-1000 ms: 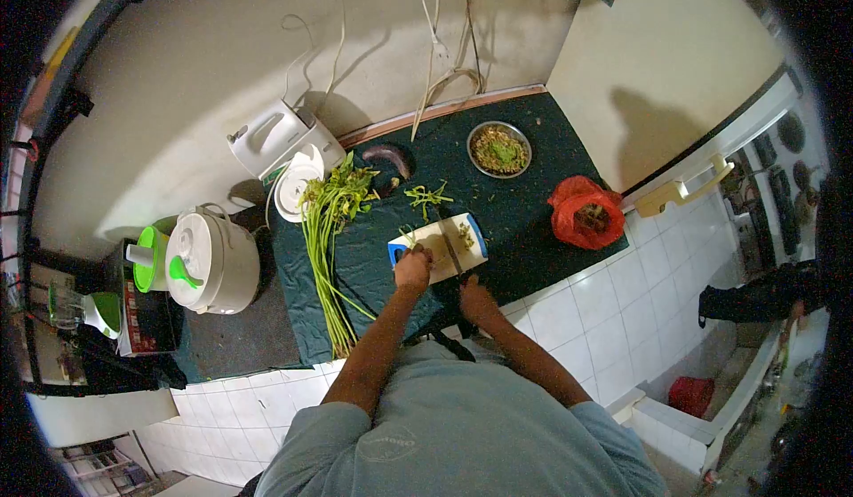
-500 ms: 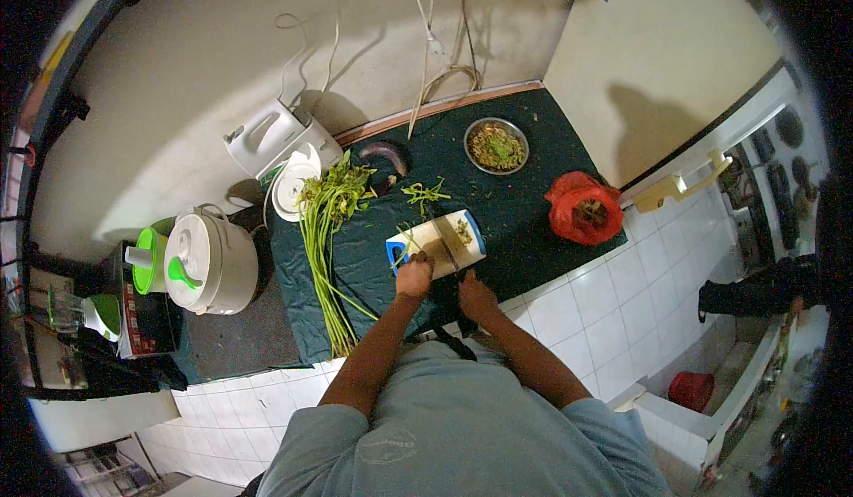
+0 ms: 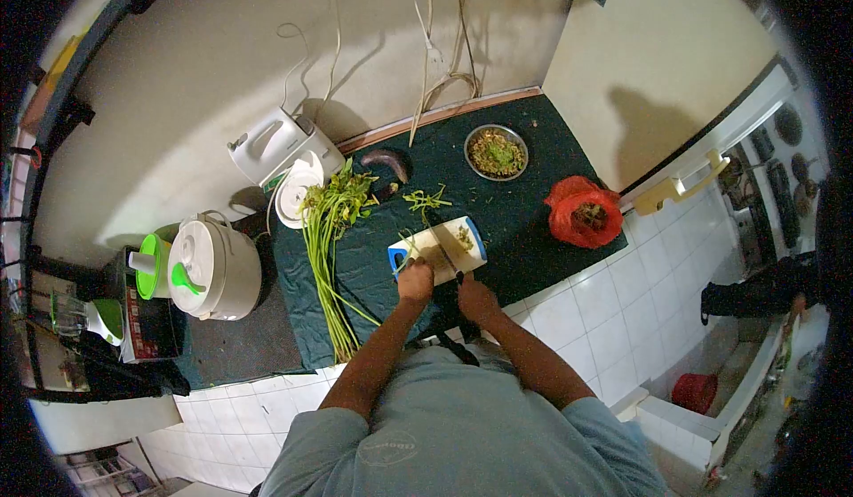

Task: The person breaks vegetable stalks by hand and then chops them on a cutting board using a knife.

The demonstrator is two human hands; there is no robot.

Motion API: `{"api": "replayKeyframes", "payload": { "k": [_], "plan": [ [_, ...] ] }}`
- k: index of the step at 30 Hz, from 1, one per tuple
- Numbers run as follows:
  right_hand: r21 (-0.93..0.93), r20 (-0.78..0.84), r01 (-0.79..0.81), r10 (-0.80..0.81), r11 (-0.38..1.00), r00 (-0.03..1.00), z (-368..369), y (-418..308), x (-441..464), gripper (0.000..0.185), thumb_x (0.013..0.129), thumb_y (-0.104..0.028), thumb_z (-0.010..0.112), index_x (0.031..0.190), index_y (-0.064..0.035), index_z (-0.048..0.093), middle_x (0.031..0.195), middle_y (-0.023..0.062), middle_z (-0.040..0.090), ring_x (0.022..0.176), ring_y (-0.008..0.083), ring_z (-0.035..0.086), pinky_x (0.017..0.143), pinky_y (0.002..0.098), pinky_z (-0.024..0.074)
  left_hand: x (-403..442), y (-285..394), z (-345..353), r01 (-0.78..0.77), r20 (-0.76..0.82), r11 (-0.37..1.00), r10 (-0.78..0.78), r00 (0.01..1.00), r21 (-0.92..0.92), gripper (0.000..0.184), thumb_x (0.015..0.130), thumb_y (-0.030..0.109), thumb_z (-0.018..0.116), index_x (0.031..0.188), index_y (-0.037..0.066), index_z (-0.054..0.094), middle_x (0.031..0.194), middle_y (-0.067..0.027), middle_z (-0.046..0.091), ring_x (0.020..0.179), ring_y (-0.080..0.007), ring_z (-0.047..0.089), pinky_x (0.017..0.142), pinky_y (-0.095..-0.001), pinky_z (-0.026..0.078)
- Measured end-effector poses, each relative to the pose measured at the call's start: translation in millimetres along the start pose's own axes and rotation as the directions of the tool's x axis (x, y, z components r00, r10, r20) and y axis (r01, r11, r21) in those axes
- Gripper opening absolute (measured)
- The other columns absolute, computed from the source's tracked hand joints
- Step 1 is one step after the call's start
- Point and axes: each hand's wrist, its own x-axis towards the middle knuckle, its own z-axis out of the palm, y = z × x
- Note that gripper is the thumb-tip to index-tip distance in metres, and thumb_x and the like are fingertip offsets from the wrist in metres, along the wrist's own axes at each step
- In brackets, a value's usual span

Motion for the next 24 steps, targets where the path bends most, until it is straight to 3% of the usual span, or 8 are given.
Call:
{"api": "replayKeyframes", "payload": {
  "k": [2,9,11,14,16,20,22,24],
  "plan": [
    [0.013,-0.048,0.052,-0.052,0.999,0.998,-4,0,6,0.038,0.097,-0.028,0.042,0.114,0.0057,0.04,0.092,0.0302,0.063,0.087,0.0458,0.063,0.077,0.0541,0.0502,0,1,-6,0.023,0.022,1.0,-0.023,0.999,0.003,0.016,0.08,0.018,0.059,0.081,0.004,0.067,0.09,-0.0106,0.063,0.092,-0.0286,0.063,0.073,-0.0396,0.055],
    [0.032,0.082,-0.061,0.058,0.998,0.995,16,3,-1,0.034,0.097,-0.027,0.043,0.111,0.0048,0.041,0.09,0.0292,0.064,0.085,0.0455,0.063,0.076,0.0547,0.0502,5,-1,-6,0.246,0.038,0.959,-0.243,0.969,-0.137,0.029,0.079,0.035,0.069,0.084,0.007,0.069,0.088,-0.0176,0.067,0.083,-0.0327,0.067,0.07,-0.0427,0.055],
    [0.073,0.061,-0.127,0.123,0.989,0.991,20,8,2,0.035,0.097,-0.027,0.042,0.111,0.0048,0.041,0.09,0.0292,0.064,0.085,0.0459,0.063,0.076,0.0547,0.05,4,-1,-14,0.243,0.049,0.957,-0.238,0.97,-0.16,0.031,0.079,0.036,0.069,0.085,0.005,0.069,0.089,-0.0178,0.067,0.084,-0.033,0.067,0.071,-0.0427,0.055],
    [0.074,0.025,0.123,-0.126,0.99,0.992,6,6,13,0.035,0.098,-0.028,0.041,0.111,0.0048,0.041,0.09,0.0299,0.063,0.085,0.0463,0.063,0.076,0.0543,0.0501,9,-7,-1,0.231,0.09,0.953,-0.217,0.972,-0.197,0.033,0.079,0.035,0.069,0.086,0.003,0.069,0.091,-0.0184,0.067,0.085,-0.0337,0.067,0.072,-0.0429,0.055],
    [0.1,0.101,0.023,-0.034,0.995,0.994,2,-1,15,0.034,0.098,-0.027,0.041,0.11,0.005,0.042,0.091,0.0304,0.063,0.085,0.0469,0.063,0.075,0.0542,0.0502,10,-8,1,0.23,0.122,0.95,-0.208,0.971,-0.21,0.034,0.079,0.035,0.069,0.086,0.002,0.068,0.091,-0.0189,0.067,0.085,-0.0341,0.067,0.073,-0.0431,0.055],
    [0.04,0.055,0.033,-0.035,0.999,0.998,12,-9,-11,0.036,0.097,-0.026,0.042,0.111,0.0076,0.041,0.093,0.0314,0.062,0.088,0.046,0.062,0.077,0.0539,0.0497,8,-5,2,0.243,0.087,0.949,-0.23,0.969,-0.203,0.029,0.08,0.03,0.066,0.086,0.002,0.068,0.093,-0.0199,0.066,0.085,-0.0345,0.067,0.073,-0.0443,0.055],
    [0.089,0.101,-0.054,0.045,0.995,0.994,15,-2,-2,0.04,0.097,-0.026,0.04,0.116,0.0091,0.04,0.097,0.0323,0.061,0.092,0.0455,0.062,0.081,0.0537,0.0488,8,-4,-1,0.241,0.077,0.946,-0.229,0.97,-0.219,0.026,0.081,0.027,0.065,0.085,0.002,0.068,0.093,-0.0202,0.066,0.084,-0.0346,0.067,0.073,-0.0447,0.055],
    [0.06,0.114,-0.018,0.011,0.998,0.993,15,2,12,0.041,0.097,-0.027,0.039,0.118,0.0094,0.039,0.097,0.0325,0.061,0.094,0.0451,0.061,0.082,0.0535,0.0485,8,-2,1,0.249,0.098,0.943,-0.233,0.968,-0.221,0.024,0.081,0.024,0.063,0.086,0.001,0.068,0.094,-0.0213,0.066,0.086,-0.0349,0.066,0.074,-0.0458,0.055]
  ]
}}
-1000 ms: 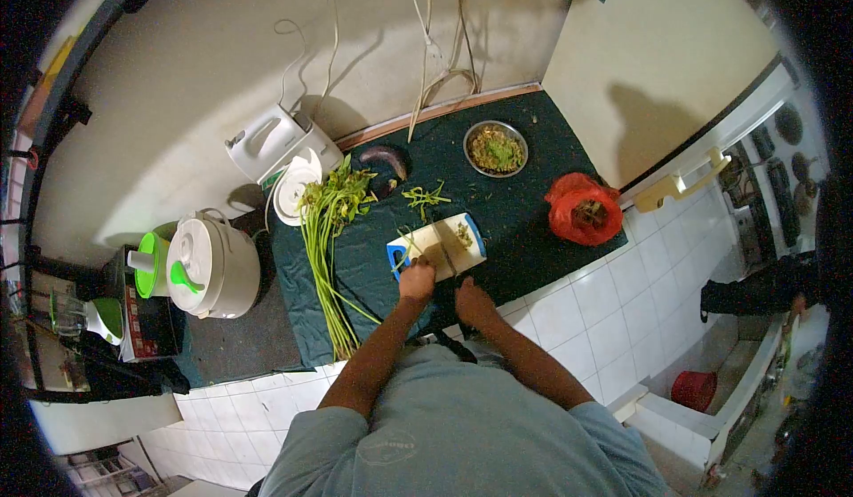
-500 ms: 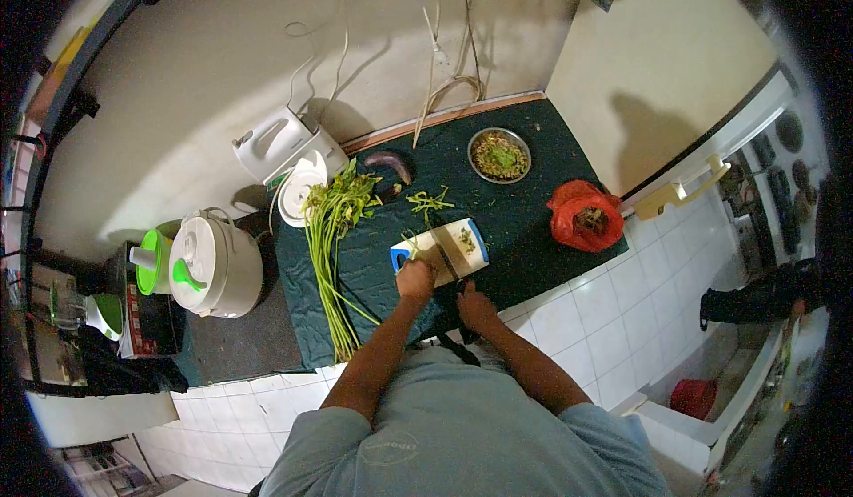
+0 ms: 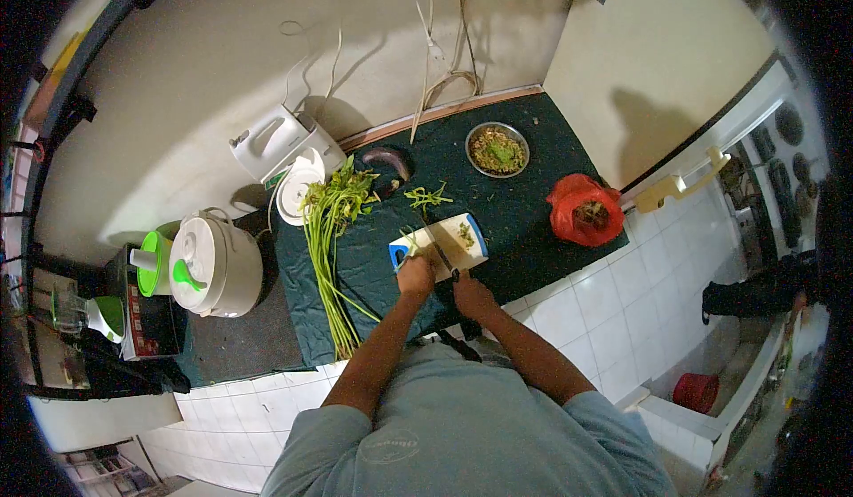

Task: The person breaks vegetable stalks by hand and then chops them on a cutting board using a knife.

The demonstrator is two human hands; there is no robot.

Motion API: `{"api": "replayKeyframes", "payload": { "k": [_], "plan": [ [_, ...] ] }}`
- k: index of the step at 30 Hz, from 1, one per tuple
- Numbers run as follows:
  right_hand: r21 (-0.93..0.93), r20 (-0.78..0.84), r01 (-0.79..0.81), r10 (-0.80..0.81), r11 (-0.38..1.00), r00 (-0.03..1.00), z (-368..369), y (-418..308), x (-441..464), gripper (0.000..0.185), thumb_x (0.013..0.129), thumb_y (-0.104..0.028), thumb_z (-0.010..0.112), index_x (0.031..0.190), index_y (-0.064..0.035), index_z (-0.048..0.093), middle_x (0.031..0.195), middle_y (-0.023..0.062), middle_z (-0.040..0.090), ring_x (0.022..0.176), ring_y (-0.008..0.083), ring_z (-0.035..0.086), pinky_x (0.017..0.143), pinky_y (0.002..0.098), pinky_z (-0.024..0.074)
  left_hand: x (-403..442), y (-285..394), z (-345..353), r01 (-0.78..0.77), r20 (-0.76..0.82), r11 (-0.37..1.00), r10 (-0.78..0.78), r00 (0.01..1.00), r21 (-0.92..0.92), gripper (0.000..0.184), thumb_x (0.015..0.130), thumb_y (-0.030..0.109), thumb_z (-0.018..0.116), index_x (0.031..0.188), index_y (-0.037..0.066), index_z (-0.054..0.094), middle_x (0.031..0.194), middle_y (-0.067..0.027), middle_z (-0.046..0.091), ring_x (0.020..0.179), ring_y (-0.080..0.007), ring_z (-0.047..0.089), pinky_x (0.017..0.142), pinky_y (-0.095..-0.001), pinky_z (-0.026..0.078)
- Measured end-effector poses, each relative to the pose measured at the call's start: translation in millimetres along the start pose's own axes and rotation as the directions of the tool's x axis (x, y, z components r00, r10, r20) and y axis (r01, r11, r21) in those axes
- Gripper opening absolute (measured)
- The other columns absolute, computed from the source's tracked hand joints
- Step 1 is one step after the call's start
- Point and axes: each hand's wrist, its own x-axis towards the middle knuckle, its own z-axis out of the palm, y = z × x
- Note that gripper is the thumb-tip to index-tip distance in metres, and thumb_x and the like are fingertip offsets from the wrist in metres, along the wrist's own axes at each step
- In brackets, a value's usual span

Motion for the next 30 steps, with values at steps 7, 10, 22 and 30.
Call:
{"api": "replayKeyframes", "payload": {
  "k": [7,10,22,30],
  "plan": [
    [0.078,0.027,-0.042,0.04,0.996,0.999,-11,-16,-22,0.042,0.097,-0.028,0.04,0.118,0.009,0.039,0.098,0.0324,0.061,0.091,0.0458,0.062,0.08,0.0535,0.0489,4,-12,14,-0.011,0.005,1.0,0.011,1.0,-0.011,0.02,0.079,0.021,0.062,0.091,0.007,0.07,0.093,-0.0171,0.066,0.089,-0.0341,0.065,0.075,-0.0456,0.055],
    [-0.007,-0.062,0.046,-0.046,0.999,0.997,-7,-2,-12,0.042,0.097,-0.028,0.04,0.119,0.0079,0.039,0.098,0.0324,0.062,0.09,0.0458,0.062,0.08,0.0533,0.0491,-8,4,-11,-0.069,-0.037,0.997,0.068,0.997,-0.025,0.019,0.079,0.02,0.062,0.093,0.01,0.07,0.094,-0.0146,0.066,0.089,-0.0339,0.064,0.075,-0.0458,0.054],
    [-0.013,-0.103,0.169,-0.169,0.986,0.98,17,11,-18,0.038,0.097,-0.028,0.041,0.116,0.0055,0.04,0.093,0.0304,0.063,0.088,0.0462,0.062,0.077,0.0555,0.0491,-2,-1,8,-0.046,-0.053,0.999,0.046,0.998,-0.011,0.023,0.083,0.027,0.06,0.096,0.009,0.067,0.098,-0.0149,0.066,0.093,-0.0338,0.064,0.077,-0.0466,0.054],
    [-0.138,-0.068,0.066,-0.076,0.988,0.995,6,37,-30,0.035,0.097,-0.029,0.043,0.109,0.0029,0.044,0.093,0.0298,0.063,0.086,0.0451,0.064,0.077,0.0534,0.0508,4,-2,20,-0.098,-0.041,0.994,0.095,0.995,-0.057,0.032,0.086,0.03,0.058,0.11,0.009,0.061,0.099,-0.0191,0.065,0.089,-0.0387,0.064,0.074,-0.0492,0.053]
  ]
}}
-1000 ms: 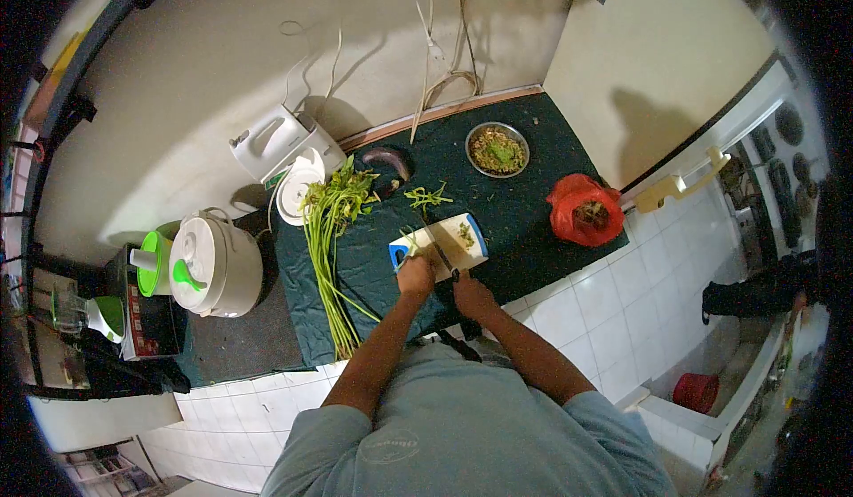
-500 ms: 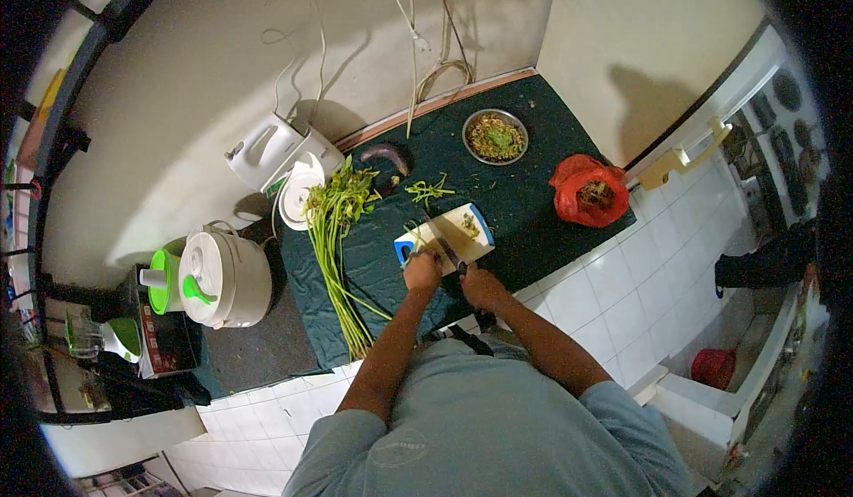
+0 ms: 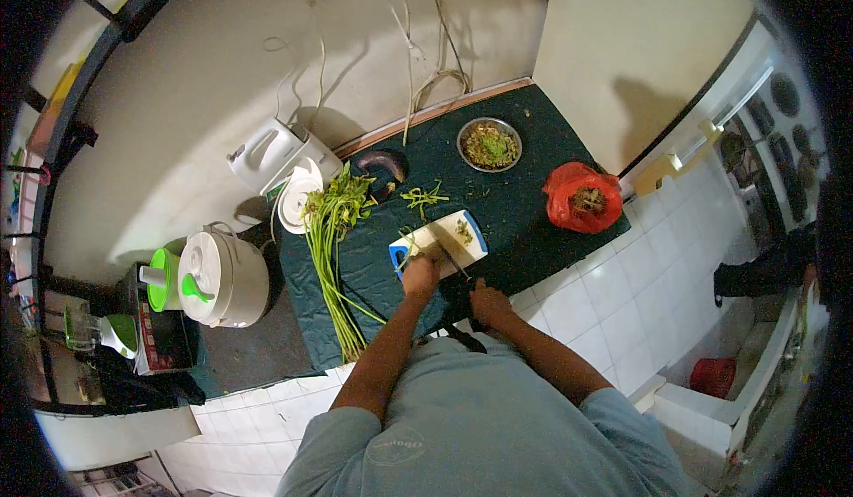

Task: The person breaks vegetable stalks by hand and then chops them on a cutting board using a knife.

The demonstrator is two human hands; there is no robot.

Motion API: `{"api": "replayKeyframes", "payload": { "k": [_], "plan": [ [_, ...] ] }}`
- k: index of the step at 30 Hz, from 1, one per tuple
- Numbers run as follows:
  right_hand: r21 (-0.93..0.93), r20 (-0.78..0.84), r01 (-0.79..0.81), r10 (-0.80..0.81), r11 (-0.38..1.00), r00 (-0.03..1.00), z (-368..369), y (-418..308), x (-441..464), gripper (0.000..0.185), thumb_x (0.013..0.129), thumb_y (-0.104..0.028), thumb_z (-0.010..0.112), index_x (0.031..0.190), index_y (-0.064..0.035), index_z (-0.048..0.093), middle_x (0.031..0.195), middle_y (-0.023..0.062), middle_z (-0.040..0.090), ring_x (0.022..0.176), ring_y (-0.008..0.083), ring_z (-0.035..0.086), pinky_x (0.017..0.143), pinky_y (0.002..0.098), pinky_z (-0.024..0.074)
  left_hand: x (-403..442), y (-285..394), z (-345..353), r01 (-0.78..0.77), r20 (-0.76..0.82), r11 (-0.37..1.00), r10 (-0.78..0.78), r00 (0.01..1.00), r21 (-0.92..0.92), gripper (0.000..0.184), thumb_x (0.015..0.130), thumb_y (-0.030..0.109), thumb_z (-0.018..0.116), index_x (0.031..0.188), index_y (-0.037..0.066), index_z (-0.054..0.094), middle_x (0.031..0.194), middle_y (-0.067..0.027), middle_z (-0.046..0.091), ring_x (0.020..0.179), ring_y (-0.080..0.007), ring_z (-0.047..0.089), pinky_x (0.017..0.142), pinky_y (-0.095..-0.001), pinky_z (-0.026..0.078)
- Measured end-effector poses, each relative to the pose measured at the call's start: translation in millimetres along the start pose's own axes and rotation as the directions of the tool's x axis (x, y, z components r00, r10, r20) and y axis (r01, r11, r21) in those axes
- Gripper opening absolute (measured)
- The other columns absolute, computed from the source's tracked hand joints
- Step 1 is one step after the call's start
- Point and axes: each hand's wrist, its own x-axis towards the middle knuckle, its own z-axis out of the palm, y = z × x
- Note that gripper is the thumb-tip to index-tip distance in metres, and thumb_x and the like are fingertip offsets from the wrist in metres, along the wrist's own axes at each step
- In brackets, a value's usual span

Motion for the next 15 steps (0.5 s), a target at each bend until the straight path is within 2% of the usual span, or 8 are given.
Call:
{"api": "replayKeyframes", "payload": {
  "k": [1,3,4,6,8,11,13,15],
  "plan": [
    [-0.005,0.02,-0.095,0.095,0.995,0.995,2,3,-1,0.035,0.096,-0.03,0.044,0.108,0.0033,0.044,0.094,0.0296,0.063,0.086,0.0452,0.064,0.077,0.0535,0.0508,-3,6,-1,0.007,-0.002,1.0,-0.007,1.0,-0.002,0.032,0.086,0.03,0.058,0.11,0.009,0.061,0.099,-0.0191,0.065,0.089,-0.0387,0.064,0.074,-0.0492,0.053],
    [0.073,0.002,-0.084,0.084,0.994,0.996,-16,2,-3,0.036,0.096,-0.029,0.044,0.108,0.0043,0.044,0.094,0.0297,0.063,0.086,0.0454,0.064,0.076,0.0534,0.0509,-6,25,-5,-0.057,-0.038,0.997,0.059,0.998,0.042,0.022,0.081,0.025,0.063,0.091,0.006,0.066,0.094,-0.0159,0.065,0.094,-0.0342,0.062,0.076,-0.0445,0.054],
    [0.153,-0.023,-0.075,0.08,0.985,0.997,-33,-5,-6,0.036,0.096,-0.029,0.044,0.108,0.0053,0.044,0.094,0.0298,0.063,0.085,0.0457,0.064,0.076,0.0534,0.051,-4,28,-2,-0.055,-0.039,0.998,0.056,0.998,0.039,0.022,0.081,0.025,0.063,0.091,0.006,0.066,0.094,-0.0159,0.065,0.094,-0.0342,0.062,0.076,-0.0445,0.054],
    [0.134,-0.024,-0.071,0.074,0.988,0.997,-49,-14,-7,0.037,0.096,-0.029,0.044,0.108,0.0058,0.044,0.092,0.0297,0.063,0.085,0.0457,0.064,0.076,0.0535,0.0508,0,35,1,-0.141,-0.063,0.99,0.143,0.988,0.025,0.021,0.079,0.023,0.064,0.091,0.007,0.067,0.094,-0.016,0.064,0.092,-0.0346,0.062,0.075,-0.0442,0.054],
    [0.119,-0.024,-0.065,0.068,0.991,0.997,-51,-18,-5,0.037,0.096,-0.029,0.043,0.108,0.0064,0.044,0.091,0.0296,0.063,0.085,0.0457,0.064,0.076,0.0537,0.0506,-3,38,-3,-0.124,-0.046,0.991,0.126,0.991,0.039,0.02,0.078,0.023,0.064,0.092,0.008,0.067,0.093,-0.0157,0.064,0.091,-0.0348,0.062,0.075,-0.0443,0.054],
    [0.113,-0.033,-0.004,0.008,0.994,0.999,-21,-10,-4,0.035,0.096,-0.026,0.043,0.108,0.0066,0.044,0.088,0.0294,0.064,0.083,0.0457,0.064,0.075,0.0539,0.0505,-7,37,-4,-0.095,-0.027,0.994,0.096,0.995,0.05,0.021,0.077,0.022,0.065,0.094,0.01,0.068,0.092,-0.0151,0.065,0.089,-0.0346,0.062,0.075,-0.0444,0.054],
    [0.121,-0.117,0.029,-0.014,0.992,0.993,8,4,2,0.034,0.095,-0.024,0.043,0.11,0.0072,0.044,0.088,0.0298,0.063,0.083,0.0457,0.063,0.075,0.0544,0.0502,-5,35,-6,-0.082,-0.03,0.996,0.083,0.996,0.048,0.022,0.076,0.022,0.066,0.096,0.012,0.069,0.09,-0.0149,0.065,0.088,-0.0343,0.063,0.075,-0.0444,0.054],
    [0.228,-0.109,-0.021,0.047,0.974,0.993,21,14,14,0.036,0.095,-0.022,0.043,0.112,0.0091,0.043,0.088,0.0311,0.063,0.083,0.0462,0.063,0.075,0.0547,0.05,-7,37,-8,-0.063,-0.065,0.992,0.055,0.996,-0.114,0.025,0.073,0.022,0.069,0.096,0.013,0.071,0.089,-0.0144,0.067,0.085,-0.0331,0.065,0.074,-0.0438,0.054]
  ]
}}
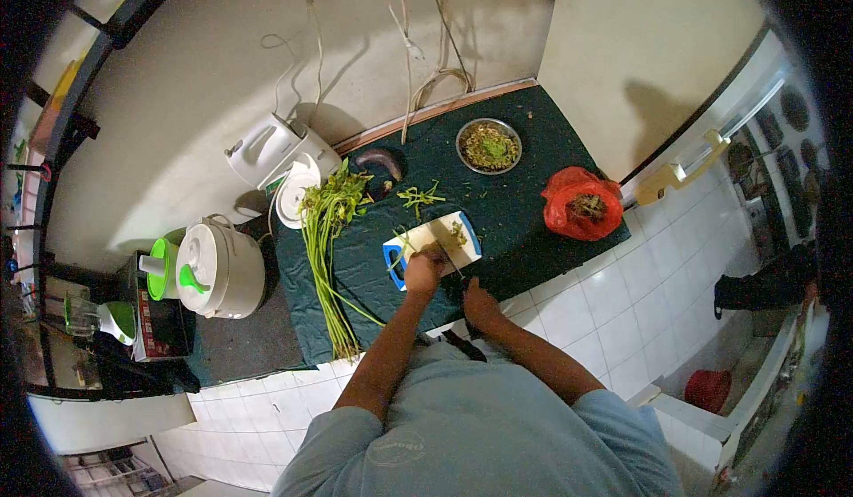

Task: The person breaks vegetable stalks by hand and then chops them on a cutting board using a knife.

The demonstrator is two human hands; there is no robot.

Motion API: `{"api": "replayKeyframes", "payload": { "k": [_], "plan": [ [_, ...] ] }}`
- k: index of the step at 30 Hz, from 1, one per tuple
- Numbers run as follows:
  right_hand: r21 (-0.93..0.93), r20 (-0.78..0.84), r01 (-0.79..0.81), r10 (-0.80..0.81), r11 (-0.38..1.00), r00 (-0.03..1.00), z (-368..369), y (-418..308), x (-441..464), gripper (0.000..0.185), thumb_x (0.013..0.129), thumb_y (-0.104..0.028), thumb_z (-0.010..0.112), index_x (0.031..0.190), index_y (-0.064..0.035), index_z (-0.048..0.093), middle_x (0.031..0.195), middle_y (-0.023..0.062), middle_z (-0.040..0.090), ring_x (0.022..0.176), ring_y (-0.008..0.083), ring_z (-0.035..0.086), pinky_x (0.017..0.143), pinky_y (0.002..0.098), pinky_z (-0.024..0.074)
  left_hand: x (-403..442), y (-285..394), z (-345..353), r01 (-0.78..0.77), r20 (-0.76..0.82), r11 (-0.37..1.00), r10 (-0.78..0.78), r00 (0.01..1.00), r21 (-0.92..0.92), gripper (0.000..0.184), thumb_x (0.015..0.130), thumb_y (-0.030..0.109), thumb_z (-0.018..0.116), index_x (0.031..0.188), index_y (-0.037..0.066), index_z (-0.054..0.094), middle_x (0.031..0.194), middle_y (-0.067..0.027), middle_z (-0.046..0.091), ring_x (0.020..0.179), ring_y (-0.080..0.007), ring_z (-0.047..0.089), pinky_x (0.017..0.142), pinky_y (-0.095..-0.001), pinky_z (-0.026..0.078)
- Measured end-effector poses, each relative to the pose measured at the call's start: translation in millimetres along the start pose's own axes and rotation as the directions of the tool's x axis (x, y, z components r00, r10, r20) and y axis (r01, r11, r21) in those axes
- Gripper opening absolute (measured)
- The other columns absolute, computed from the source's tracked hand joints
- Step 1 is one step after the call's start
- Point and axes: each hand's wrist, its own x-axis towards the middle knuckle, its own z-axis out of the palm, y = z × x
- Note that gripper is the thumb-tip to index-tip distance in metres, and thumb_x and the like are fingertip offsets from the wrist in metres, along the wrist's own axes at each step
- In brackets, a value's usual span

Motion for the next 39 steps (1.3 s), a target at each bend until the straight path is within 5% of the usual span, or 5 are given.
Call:
{"api": "replayKeyframes", "payload": {
  "k": [11,23,27,31,39],
  "plan": [
    [-0.086,-0.026,0.327,-0.33,0.941,0.944,-14,3,-5,0.039,0.094,-0.018,0.04,0.116,0.0148,0.039,0.086,0.0329,0.062,0.083,0.0475,0.063,0.073,0.0521,0.0515,28,-21,27,0.268,0.092,0.96,-0.274,0.957,0.078,0.029,0.072,0.025,0.071,0.098,0.013,0.072,0.087,-0.0152,0.069,0.08,-0.0345,0.067,0.073,-0.0437,0.054],
    [-0.086,-0.053,0.319,-0.324,0.944,0.944,-25,7,3,0.037,0.096,-0.022,0.044,0.106,0.0136,0.043,0.084,0.0292,0.062,0.074,0.0444,0.062,0.064,0.052,0.0503,-31,-13,46,-0.156,-0.284,0.975,0.197,0.938,0.161,0.024,0.081,0.008,0.059,0.105,0.006,0.066,0.099,-0.015,0.062,0.092,-0.0344,0.058,0.08,-0.0414,0.049],
    [-0.031,0.152,-0.096,0.1,0.995,0.983,-31,-6,-3,0.035,0.096,-0.024,0.045,0.106,0.0092,0.043,0.09,0.0296,0.062,0.08,0.0472,0.061,0.069,0.0541,0.0496,-43,-11,48,-0.139,-0.378,0.99,0.117,0.919,-0.03,0.026,0.081,0.001,0.057,0.105,0.006,0.066,0.104,-0.0135,0.061,0.097,-0.0339,0.056,0.083,-0.0391,0.049],
    [-0.027,0.063,0.346,-0.344,0.938,0.937,-42,10,11,0.037,0.095,-0.026,0.045,0.107,0.0093,0.044,0.089,0.03,0.062,0.081,0.0471,0.061,0.071,0.0538,0.0495,-40,-23,32,-0.016,-0.405,0.984,-0.058,0.912,-0.178,0.024,0.082,0.003,0.058,0.105,0.002,0.065,0.099,-0.0173,0.063,0.092,-0.0359,0.06,0.082,-0.0413,0.049],
    [-0.058,0.212,0.149,-0.134,0.987,0.968,-102,-14,-22,0.038,0.096,-0.03,0.044,0.109,0.0059,0.045,0.084,0.0315,0.062,0.079,0.0487,0.061,0.07,0.0566,0.0482,8,-44,-10,0.305,-0.21,0.939,-0.334,0.919,-0.157,0.03,0.081,0.029,0.07,0.092,0.0,0.067,0.089,-0.0213,0.067,0.08,-0.0371,0.067,0.07,-0.0424,0.053]
  ]
}}
